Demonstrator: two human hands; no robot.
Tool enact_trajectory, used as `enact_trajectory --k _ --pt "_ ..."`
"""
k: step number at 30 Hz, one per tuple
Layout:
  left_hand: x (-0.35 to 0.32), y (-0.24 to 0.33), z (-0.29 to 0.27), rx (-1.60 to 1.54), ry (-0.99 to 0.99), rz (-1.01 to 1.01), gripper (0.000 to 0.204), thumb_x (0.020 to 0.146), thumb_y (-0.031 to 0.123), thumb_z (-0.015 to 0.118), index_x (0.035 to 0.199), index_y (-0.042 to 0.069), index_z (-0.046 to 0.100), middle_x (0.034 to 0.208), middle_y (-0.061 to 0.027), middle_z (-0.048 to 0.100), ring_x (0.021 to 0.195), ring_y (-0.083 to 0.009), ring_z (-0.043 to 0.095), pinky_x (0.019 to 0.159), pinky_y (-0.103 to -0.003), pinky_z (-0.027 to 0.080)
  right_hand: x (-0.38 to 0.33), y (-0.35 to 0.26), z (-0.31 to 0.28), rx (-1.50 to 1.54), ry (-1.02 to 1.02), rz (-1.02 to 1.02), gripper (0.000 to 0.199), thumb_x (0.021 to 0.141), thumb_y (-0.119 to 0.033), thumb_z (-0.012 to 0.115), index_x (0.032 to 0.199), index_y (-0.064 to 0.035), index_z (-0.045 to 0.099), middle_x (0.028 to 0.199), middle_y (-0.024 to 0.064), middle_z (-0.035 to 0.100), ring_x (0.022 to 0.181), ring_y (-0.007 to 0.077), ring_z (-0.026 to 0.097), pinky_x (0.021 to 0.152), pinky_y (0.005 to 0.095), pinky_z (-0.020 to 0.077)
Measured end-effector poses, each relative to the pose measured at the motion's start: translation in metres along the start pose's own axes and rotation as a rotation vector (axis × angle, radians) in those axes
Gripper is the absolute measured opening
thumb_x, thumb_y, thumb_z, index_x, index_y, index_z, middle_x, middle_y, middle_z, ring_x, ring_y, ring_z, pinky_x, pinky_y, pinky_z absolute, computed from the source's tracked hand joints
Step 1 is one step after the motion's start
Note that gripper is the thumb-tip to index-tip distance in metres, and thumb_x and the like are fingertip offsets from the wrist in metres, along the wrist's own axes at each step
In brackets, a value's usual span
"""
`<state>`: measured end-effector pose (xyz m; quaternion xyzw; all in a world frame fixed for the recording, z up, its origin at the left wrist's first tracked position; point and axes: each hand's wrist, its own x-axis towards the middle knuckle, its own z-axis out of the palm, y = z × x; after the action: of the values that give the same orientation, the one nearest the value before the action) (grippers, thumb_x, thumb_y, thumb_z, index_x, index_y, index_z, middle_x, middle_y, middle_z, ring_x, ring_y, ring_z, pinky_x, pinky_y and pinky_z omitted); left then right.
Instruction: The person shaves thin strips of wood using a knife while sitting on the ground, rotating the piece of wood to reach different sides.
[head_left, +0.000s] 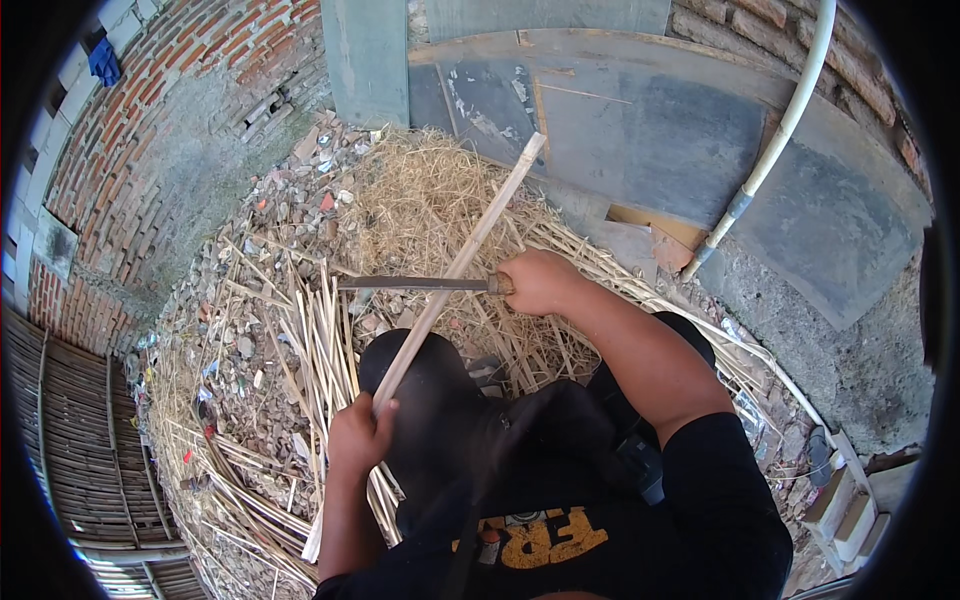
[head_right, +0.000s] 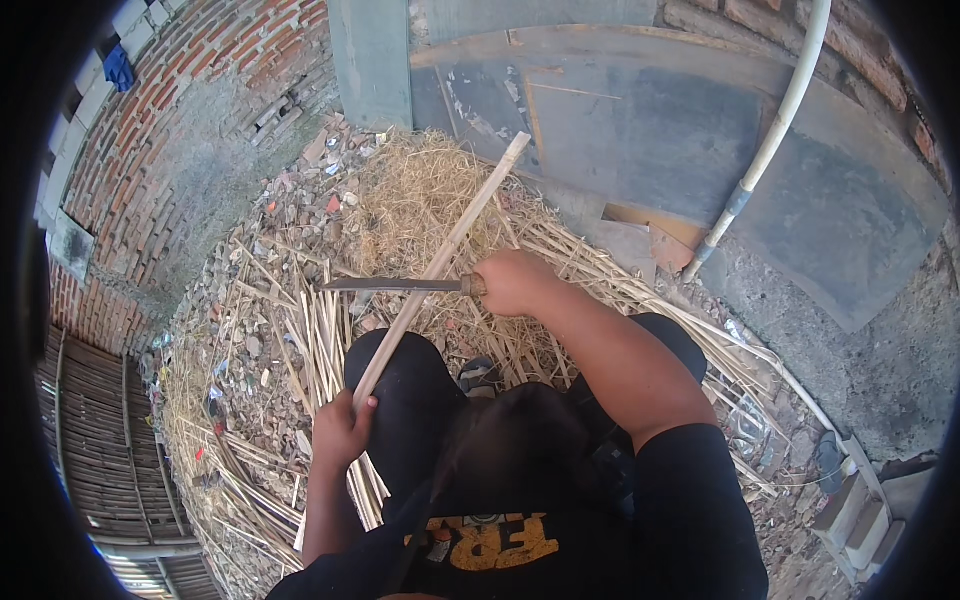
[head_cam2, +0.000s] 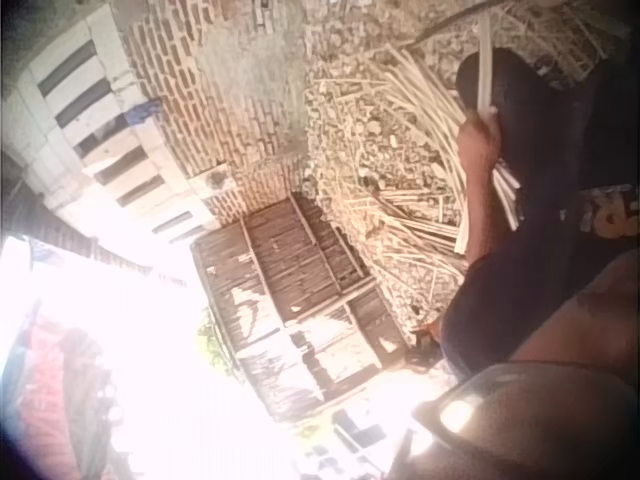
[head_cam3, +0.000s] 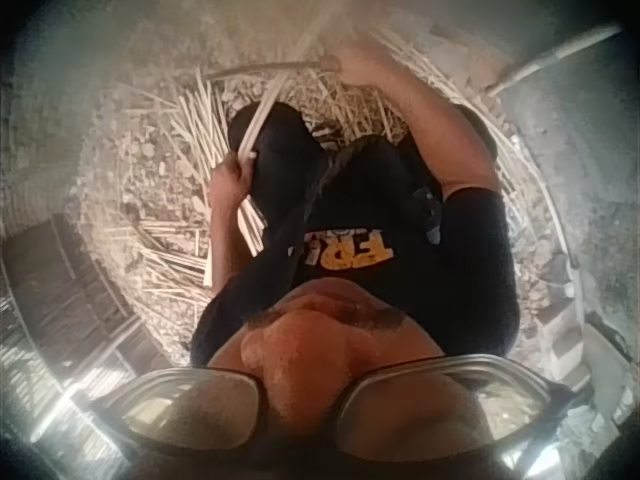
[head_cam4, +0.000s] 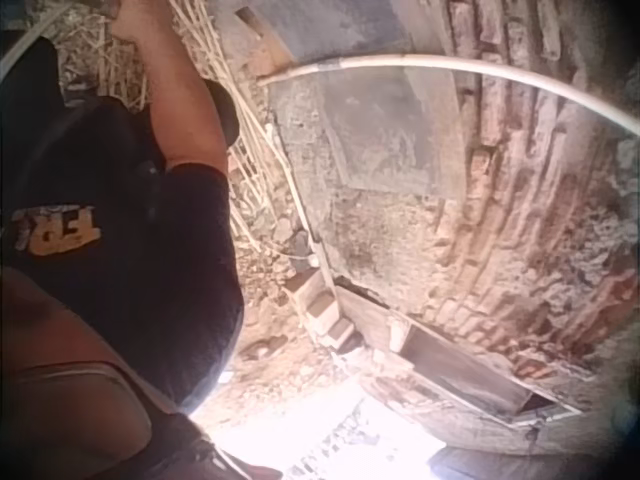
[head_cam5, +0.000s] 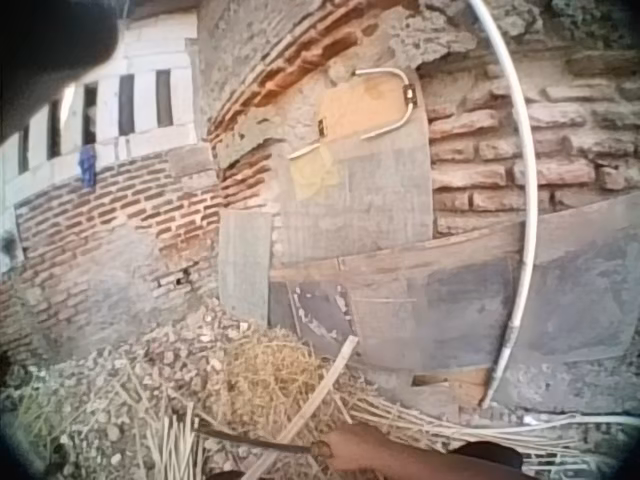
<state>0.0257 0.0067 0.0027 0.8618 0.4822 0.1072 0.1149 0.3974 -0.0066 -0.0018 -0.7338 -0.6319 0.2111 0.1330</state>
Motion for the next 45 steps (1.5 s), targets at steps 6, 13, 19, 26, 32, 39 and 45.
enact_trajectory --k 6,13,19,26,32,39,45 --pt "0.000 -0.001 0.002 0.009 0.039 0.044 0.046 0.094 0.039 0.067 0.071 0.003 0.050 0.056 -0.0210 0.057 0.055 -0.0442 0.060 0.053 -0.052 0.046 0.018 0.037 0.000 0.078 0.017 0.096 0.025 0.076 -0.023 0.067 0.097 -0.0087 0.072 0.095 0.0177 0.072 0.093 0.0368 0.069 0.083 0.0481 0.0552" --pt "-0.002 0.001 -0.002 -0.006 0.010 0.004 0.046 0.094 0.038 0.067 0.072 0.002 0.050 0.058 -0.0225 0.057 0.057 -0.0458 0.060 0.054 -0.053 0.046 0.017 0.038 0.002 0.133 0.104 0.098 0.026 0.077 -0.019 0.066 0.099 -0.0085 0.072 0.097 0.0188 0.072 0.093 0.0380 0.069 0.083 0.0477 0.0552" --pt "0.000 0.006 -0.002 0.010 0.007 -0.011 0.046 0.094 0.038 0.067 0.072 0.002 0.050 0.059 -0.0237 0.057 0.058 -0.0467 0.060 0.055 -0.053 0.046 0.004 0.017 0.004 0.005 0.042 0.007 0.023 0.076 -0.018 0.066 0.097 -0.0095 0.072 0.096 0.0187 0.071 0.092 0.0368 0.070 0.082 0.0486 0.0558" --pt "-0.003 -0.003 0.001 0.004 0.021 0.002 0.046 0.094 0.038 0.066 0.072 0.002 0.050 0.059 -0.0237 0.058 0.058 -0.0466 0.060 0.055 -0.053 0.046 0.014 0.023 -0.007 0.051 0.034 0.019 0.026 0.076 -0.020 0.066 0.099 -0.0097 0.073 0.097 0.0185 0.072 0.092 0.0367 0.070 0.083 0.0472 0.0561" --pt "-0.002 -0.002 -0.003 0.014 0.039 0.028 0.044 0.094 0.038 0.067 0.073 0.002 0.051 0.060 -0.0237 0.059 0.058 -0.0464 0.060 0.055 -0.054 0.047 0.019 0.043 -0.003 0.109 0.112 0.117 0.031 0.077 -0.021 0.065 0.104 -0.0085 0.072 0.100 0.0189 0.072 0.096 0.0371 0.069 0.086 0.0459 0.0553" --pt "-0.001 0.004 -0.003 -0.005 0.006 0.006 0.046 0.094 0.039 0.067 0.073 0.002 0.050 0.058 -0.0229 0.058 0.058 -0.0460 0.061 0.055 -0.054 0.047 0.010 0.036 -0.001 0.092 0.114 0.083 0.030 0.077 -0.021 0.066 0.104 -0.0102 0.072 0.098 0.0179 0.072 0.097 0.0361 0.069 0.087 0.0471 0.0552" --pt "-0.003 0.004 -0.005 -0.009 -0.004 -0.015 0.045 0.094 0.039 0.067 0.073 0.002 0.051 0.058 -0.0231 0.058 0.059 -0.0456 0.061 0.056 -0.054 0.047 -0.001 0.000 -0.007 -0.052 0.007 -0.021 0.027 0.075 -0.019 0.066 0.099 -0.0111 0.073 0.096 0.0177 0.071 0.094 0.0368 0.070 0.083 0.0481 0.0561"
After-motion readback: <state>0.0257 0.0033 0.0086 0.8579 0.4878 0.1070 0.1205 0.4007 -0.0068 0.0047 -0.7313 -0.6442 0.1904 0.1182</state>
